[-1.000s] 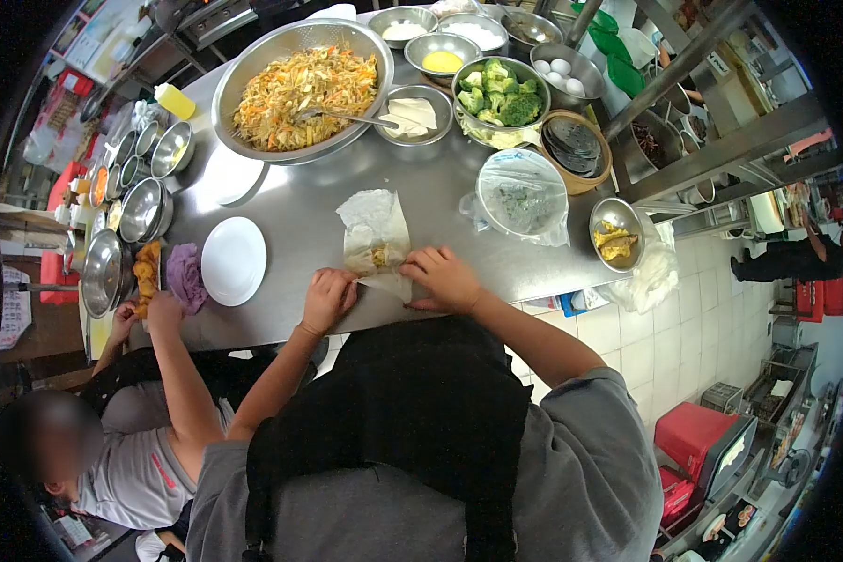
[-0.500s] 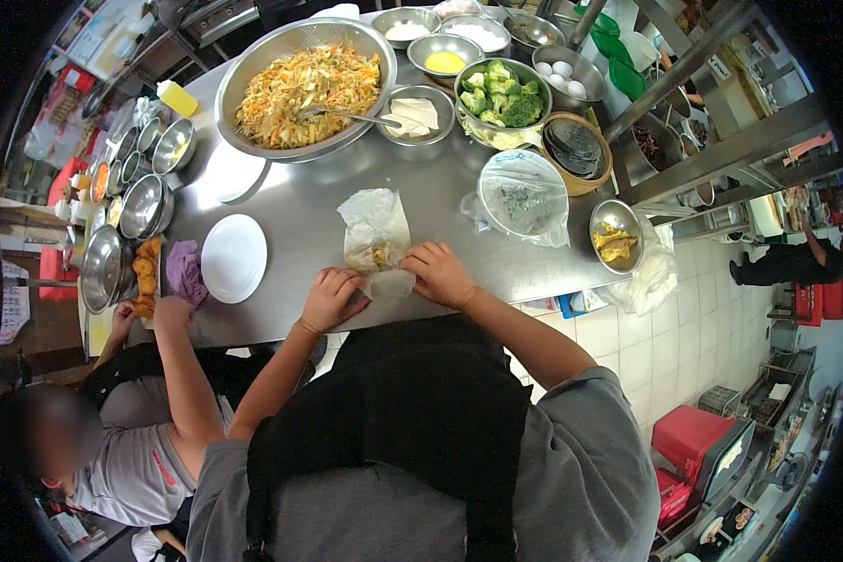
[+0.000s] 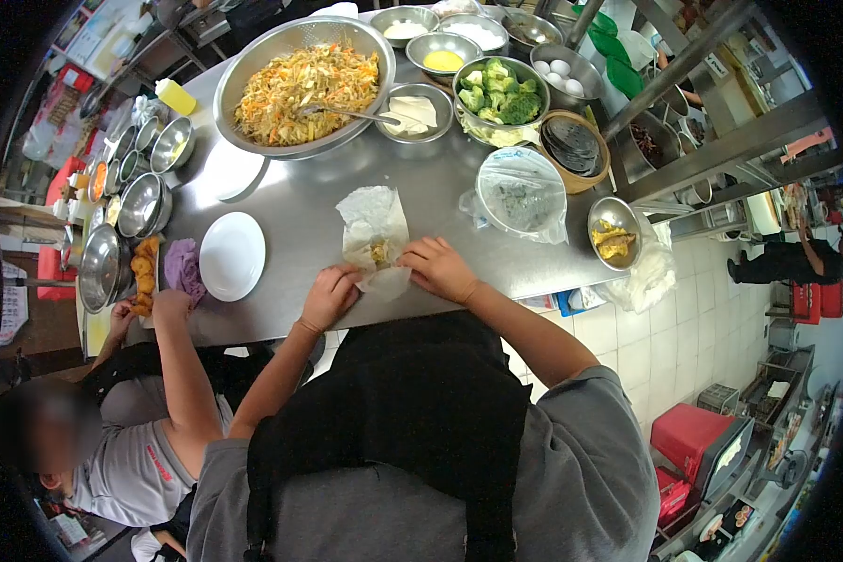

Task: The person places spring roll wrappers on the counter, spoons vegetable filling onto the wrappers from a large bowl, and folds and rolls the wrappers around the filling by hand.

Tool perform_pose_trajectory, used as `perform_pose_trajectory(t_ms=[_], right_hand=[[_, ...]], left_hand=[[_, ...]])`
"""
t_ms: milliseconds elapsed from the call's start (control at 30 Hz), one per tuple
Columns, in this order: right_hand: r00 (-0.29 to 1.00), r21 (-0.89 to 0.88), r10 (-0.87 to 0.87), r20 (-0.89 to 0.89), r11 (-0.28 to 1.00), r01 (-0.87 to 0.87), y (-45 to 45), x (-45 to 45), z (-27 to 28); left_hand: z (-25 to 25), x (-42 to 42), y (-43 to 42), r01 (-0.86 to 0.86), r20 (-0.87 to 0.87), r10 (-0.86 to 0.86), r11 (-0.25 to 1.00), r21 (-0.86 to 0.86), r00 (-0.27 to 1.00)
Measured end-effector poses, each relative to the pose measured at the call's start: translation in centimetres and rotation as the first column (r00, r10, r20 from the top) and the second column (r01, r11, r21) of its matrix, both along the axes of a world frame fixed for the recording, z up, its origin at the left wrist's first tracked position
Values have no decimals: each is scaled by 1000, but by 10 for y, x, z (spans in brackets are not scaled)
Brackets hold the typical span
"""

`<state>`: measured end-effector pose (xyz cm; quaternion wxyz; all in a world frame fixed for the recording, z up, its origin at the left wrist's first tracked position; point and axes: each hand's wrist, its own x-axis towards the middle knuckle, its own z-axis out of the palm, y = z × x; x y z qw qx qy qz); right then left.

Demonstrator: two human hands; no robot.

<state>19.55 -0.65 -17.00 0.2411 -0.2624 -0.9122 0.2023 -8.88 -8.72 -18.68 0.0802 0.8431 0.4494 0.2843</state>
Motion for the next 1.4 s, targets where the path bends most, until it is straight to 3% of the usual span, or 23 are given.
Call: perform_pose_trajectory(t_ms=[200, 400, 600, 700, 833, 1100, 1200, 1300, 1400], right_hand=[[997, -137, -23, -68, 991, 13, -3, -8, 8], [985, -264, -136, -109, 959, 104, -1, -11, -10], [986, -290, -108, -130, 955, 66, 3, -11, -10], [993, -299, -53, -103, 954, 20, 4, -7, -9], [987, -174, -53, -149, 984, 27, -2, -10, 1], [988, -214, -40, -148, 977, 7, -4, -21, -9], [980, -231, -81, -180, 972, 38, -4, -22, -12], [964, -261, -183, -193, 957, 129, -6, -26, -11], [946, -298, -291, -145, 924, 239, -7, -31, -9]], left_hand=[[-6, 6, 0, -109, 95, 114, 992, -58, 989], [-1, 8, -2, -92, 155, 122, 978, -186, 980], [-2, 6, 0, -90, 106, 104, 987, -129, 989], [1, 11, 7, -90, 127, 92, 996, -21, 988], [-2, 11, 10, 0, 140, 19, 991, -133, 990], [6, 10, 14, 79, 185, -42, 976, -201, 982], [3, 11, 15, 53, 229, 11, 960, -274, 973], [0, 23, 12, -98, 365, 246, 920, -378, 898], [-16, 29, 15, -251, 397, 444, 857, -451, 803]])
